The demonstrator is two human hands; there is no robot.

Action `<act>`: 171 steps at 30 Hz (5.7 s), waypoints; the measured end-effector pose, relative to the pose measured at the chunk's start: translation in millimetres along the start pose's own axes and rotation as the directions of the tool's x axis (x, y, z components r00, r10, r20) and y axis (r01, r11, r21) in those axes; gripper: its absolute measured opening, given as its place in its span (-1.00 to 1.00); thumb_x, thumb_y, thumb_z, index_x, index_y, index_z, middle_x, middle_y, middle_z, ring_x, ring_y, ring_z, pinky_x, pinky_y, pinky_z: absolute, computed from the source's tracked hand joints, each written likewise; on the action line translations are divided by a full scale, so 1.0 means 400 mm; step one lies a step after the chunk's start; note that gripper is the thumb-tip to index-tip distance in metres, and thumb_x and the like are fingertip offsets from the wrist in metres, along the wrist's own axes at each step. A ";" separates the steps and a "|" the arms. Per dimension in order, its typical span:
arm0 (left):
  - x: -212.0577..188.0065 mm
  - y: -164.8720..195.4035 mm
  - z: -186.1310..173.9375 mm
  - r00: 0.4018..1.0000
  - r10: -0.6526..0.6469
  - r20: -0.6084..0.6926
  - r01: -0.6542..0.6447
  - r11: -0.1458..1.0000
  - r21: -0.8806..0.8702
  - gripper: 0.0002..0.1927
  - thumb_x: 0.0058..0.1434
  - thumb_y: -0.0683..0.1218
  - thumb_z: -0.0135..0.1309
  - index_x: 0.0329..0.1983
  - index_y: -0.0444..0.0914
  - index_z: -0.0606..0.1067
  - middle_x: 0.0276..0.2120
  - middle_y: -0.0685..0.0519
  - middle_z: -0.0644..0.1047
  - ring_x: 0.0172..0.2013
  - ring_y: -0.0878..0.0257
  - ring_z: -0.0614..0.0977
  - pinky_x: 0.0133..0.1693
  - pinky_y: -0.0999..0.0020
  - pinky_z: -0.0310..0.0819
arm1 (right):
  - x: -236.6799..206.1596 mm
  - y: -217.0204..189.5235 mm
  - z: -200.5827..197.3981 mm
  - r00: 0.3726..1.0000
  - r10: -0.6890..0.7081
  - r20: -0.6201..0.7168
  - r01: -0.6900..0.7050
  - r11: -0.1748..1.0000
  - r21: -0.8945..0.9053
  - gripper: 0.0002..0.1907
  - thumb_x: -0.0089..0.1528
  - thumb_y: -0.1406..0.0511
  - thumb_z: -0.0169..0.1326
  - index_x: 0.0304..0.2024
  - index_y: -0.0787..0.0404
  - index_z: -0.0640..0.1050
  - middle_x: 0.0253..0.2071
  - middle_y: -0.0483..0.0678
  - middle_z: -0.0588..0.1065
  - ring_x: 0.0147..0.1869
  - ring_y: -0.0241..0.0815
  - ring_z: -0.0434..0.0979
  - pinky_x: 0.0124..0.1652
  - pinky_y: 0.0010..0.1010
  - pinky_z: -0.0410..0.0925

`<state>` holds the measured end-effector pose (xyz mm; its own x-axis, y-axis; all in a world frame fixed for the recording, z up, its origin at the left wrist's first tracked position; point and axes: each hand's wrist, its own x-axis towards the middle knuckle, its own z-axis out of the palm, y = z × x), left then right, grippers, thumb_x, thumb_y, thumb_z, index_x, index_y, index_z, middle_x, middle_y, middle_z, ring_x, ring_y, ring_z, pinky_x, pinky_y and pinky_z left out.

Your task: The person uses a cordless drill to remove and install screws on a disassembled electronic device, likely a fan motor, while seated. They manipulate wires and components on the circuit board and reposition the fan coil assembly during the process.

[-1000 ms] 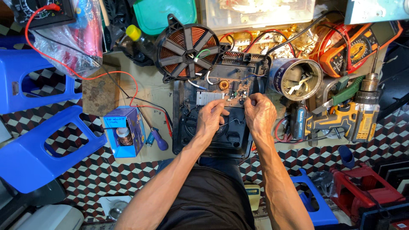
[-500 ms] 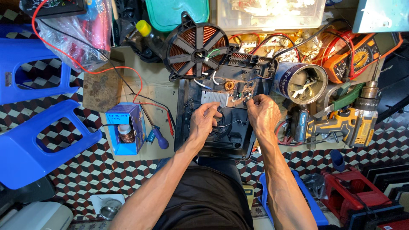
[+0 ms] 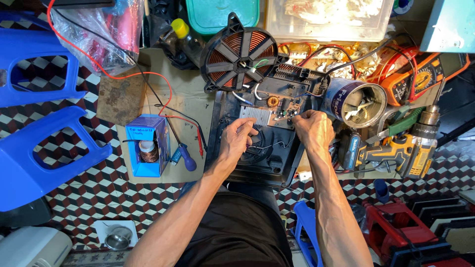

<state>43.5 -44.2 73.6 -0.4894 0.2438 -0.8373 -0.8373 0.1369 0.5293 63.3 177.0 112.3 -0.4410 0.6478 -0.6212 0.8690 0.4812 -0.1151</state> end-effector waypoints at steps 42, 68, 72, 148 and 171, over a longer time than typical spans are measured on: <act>-0.027 0.040 -0.002 0.998 -0.038 0.049 0.038 0.999 0.000 -0.66 0.34 0.01 0.03 0.07 -0.24 0.58 -0.38 0.10 0.63 -0.57 0.48 0.47 -0.60 0.57 0.31 | -0.069 0.039 0.102 0.889 -0.274 -0.367 0.307 0.951 0.032 -0.78 0.26 0.27 0.17 -0.37 0.32 0.58 -0.35 0.18 0.57 -0.31 0.15 0.60 -0.27 -0.07 0.41; -0.009 0.203 -0.156 0.837 0.514 -0.189 -0.440 0.837 0.327 -0.67 0.45 0.06 0.01 -0.10 -0.29 0.58 -0.33 0.06 0.63 -0.35 0.35 0.56 -0.29 0.45 0.44 | -0.159 -0.011 0.081 0.989 -0.065 -0.130 0.144 0.554 0.820 -0.70 0.30 0.19 0.13 -0.09 0.30 0.62 -0.44 -0.20 0.49 -0.40 -0.46 0.40 -0.39 -0.59 0.30; 0.009 0.264 -0.157 0.622 0.748 -0.230 -0.554 0.628 0.547 -0.67 0.41 0.03 0.06 0.04 -0.32 0.53 -0.16 -0.03 0.58 -0.19 0.21 0.58 -0.19 0.34 0.48 | -0.148 -0.052 0.084 0.999 -0.038 -0.024 0.041 0.543 0.839 -0.68 0.34 0.17 0.10 -0.13 0.30 0.66 -0.47 -0.17 0.46 -0.44 -0.43 0.36 -0.46 -0.55 0.23; -0.187 0.270 -0.051 0.544 0.792 0.278 -0.669 0.209 0.714 -0.72 0.11 -0.19 0.22 -0.08 -0.14 0.63 -0.11 0.12 0.62 -0.07 0.17 0.64 -0.04 0.26 0.56 | -0.114 -0.026 0.156 0.952 -0.229 -0.204 0.306 0.762 0.570 -0.87 0.30 0.35 0.14 -0.14 0.25 0.63 -0.50 -0.02 0.52 -0.46 -0.35 0.42 -0.43 -0.39 0.33; -0.193 0.261 -0.051 0.547 0.781 0.303 -0.674 0.195 0.713 -0.70 0.14 -0.18 0.22 -0.04 -0.12 0.62 -0.10 0.15 0.60 -0.05 0.20 0.62 -0.03 0.28 0.57 | -0.136 -0.011 0.109 0.528 -0.709 -0.466 0.828 0.552 0.099 -0.57 0.17 0.55 0.16 0.08 0.20 0.52 -0.08 0.04 0.53 -0.07 0.08 0.60 -0.14 -0.20 0.48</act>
<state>-11.1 -68.4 190.8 -0.8472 0.5312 -0.0029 0.3400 0.5465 0.7653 93.3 113.9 112.9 -0.9541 0.2765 0.1150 0.1366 0.7435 -0.6546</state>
